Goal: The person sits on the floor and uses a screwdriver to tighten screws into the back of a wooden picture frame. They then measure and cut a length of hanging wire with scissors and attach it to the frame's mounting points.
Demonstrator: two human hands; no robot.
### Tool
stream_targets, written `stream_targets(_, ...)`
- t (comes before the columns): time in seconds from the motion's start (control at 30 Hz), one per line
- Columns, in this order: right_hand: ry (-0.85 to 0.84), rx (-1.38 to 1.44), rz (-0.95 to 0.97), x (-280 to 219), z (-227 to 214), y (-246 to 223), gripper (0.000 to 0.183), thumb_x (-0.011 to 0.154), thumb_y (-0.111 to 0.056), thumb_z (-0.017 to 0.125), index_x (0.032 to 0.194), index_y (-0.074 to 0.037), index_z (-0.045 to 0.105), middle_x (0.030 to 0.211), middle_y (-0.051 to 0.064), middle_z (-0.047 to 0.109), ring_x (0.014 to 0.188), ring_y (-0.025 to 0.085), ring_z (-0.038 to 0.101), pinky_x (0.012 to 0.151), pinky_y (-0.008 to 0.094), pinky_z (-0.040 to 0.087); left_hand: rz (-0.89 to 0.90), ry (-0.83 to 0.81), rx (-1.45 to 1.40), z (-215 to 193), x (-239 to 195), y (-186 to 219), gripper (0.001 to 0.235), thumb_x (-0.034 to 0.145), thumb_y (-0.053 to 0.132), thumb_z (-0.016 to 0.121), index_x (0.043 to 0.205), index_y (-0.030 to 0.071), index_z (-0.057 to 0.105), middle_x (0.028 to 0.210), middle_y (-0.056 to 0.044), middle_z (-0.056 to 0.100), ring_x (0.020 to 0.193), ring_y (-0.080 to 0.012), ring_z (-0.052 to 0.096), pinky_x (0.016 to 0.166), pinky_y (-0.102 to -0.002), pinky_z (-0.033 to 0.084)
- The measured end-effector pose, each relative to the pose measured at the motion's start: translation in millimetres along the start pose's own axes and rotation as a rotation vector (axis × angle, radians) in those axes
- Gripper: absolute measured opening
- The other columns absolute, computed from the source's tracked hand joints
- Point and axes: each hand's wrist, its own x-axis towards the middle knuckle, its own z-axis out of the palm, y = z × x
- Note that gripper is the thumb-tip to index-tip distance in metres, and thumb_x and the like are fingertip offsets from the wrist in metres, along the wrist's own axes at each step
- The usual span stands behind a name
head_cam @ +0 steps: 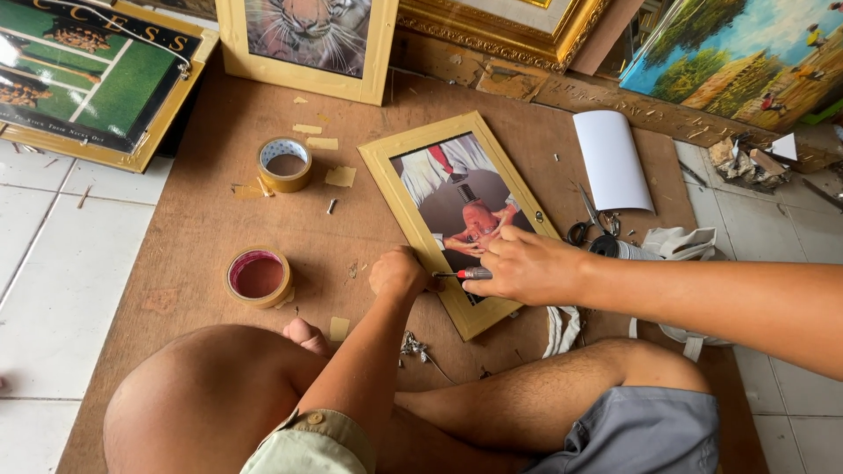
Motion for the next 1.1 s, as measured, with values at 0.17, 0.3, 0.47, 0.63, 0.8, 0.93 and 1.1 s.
stream_targets(0.17,-0.105,1.238,1.114,26.7,21.2,-23.7,0.043,0.107,-0.011,0.067,0.149,-0.015,0.07,0.09,0.016,0.078,0.064,0.019,0.066,0.051,0.027,0.044,-0.028,0.021,-0.012,-7.3,-12.9,7.1,0.055,0.081,0.028,0.096,0.131,0.009,0.083,0.122,-0.021,0.084,0.126,-0.0473,0.076,0.108,-0.058,0.061)
stream_targets(0.3,-0.018,1.852,1.633,45.2,-25.0,-15.3,0.072,0.109,-0.016,0.064,0.172,0.001,0.034,0.163,0.037,0.057,0.116,0.024,0.081,0.047,0.016,0.048,-0.034,-0.02,0.001,-7.8,-4.9,9.5,0.069,0.075,0.026,0.105,0.135,0.002,0.08,0.124,-0.024,0.083,0.128,-0.0497,0.075,0.109,-0.061,0.058)
stream_targets(0.47,-0.345,0.494,0.467,24.1,-34.5,7.8,0.068,0.096,-0.021,0.083,0.16,-0.018,0.061,0.117,0.022,0.075,0.109,0.037,0.071,0.093,0.049,0.057,-0.047,0.032,-0.017,-20.5,-27.1,13.6,0.043,0.089,0.02,0.085,0.13,0.007,0.083,0.123,-0.022,0.083,0.127,-0.048,0.076,0.107,-0.061,0.06)
stream_targets(0.63,-0.177,0.449,0.23,17.1,24.4,-8.3,0.048,0.112,-0.005,0.052,0.15,-0.025,0.074,0.073,0.017,0.074,0.057,0.021,0.071,0.062,0.031,0.058,-0.07,0.039,-0.019,-24.5,-33.3,18.3,0.039,0.093,0.018,0.076,0.129,0.006,0.084,0.123,-0.022,0.084,0.126,-0.048,0.076,0.105,-0.06,0.061)
stream_targets(0.8,0.011,1.715,1.659,36.9,11.3,-17.9,0.055,0.107,-0.015,0.063,0.161,-0.009,0.06,0.134,0.009,0.069,0.087,0.01,0.075,0.043,0.015,0.04,-0.046,0.016,-0.051,-37.4,-50.4,22.3,0.043,0.099,0.014,0.055,0.131,0.002,0.082,0.127,-0.023,0.083,0.131,-0.0473,0.074,0.111,-0.06,0.059)
stream_targets(0.93,-0.401,1.044,1.064,25.7,-8.9,21.1,0.088,0.098,-0.023,0.085,0.175,-0.02,0.043,0.127,0.022,0.075,0.094,0.026,0.083,0.051,0.027,0.064,-0.045,0.044,-0.053,-37.3,-50.7,21.0,0.043,0.098,0.017,0.058,0.129,0.004,0.083,0.123,-0.023,0.084,0.128,-0.0482,0.075,0.109,-0.062,0.059)
stream_targets(1.1,-0.121,0.272,0.124,27.2,-11.8,12.9,0.05,0.104,0.0,0.056,0.146,-0.024,0.068,0.083,0.018,0.075,0.066,0.032,0.079,0.051,0.044,0.062,-0.06,0.027,-0.082,-41.0,-54.1,23.0,0.044,0.101,0.015,0.054,0.132,0.0,0.081,0.127,-0.023,0.083,0.131,-0.0481,0.074,0.112,-0.06,0.058)
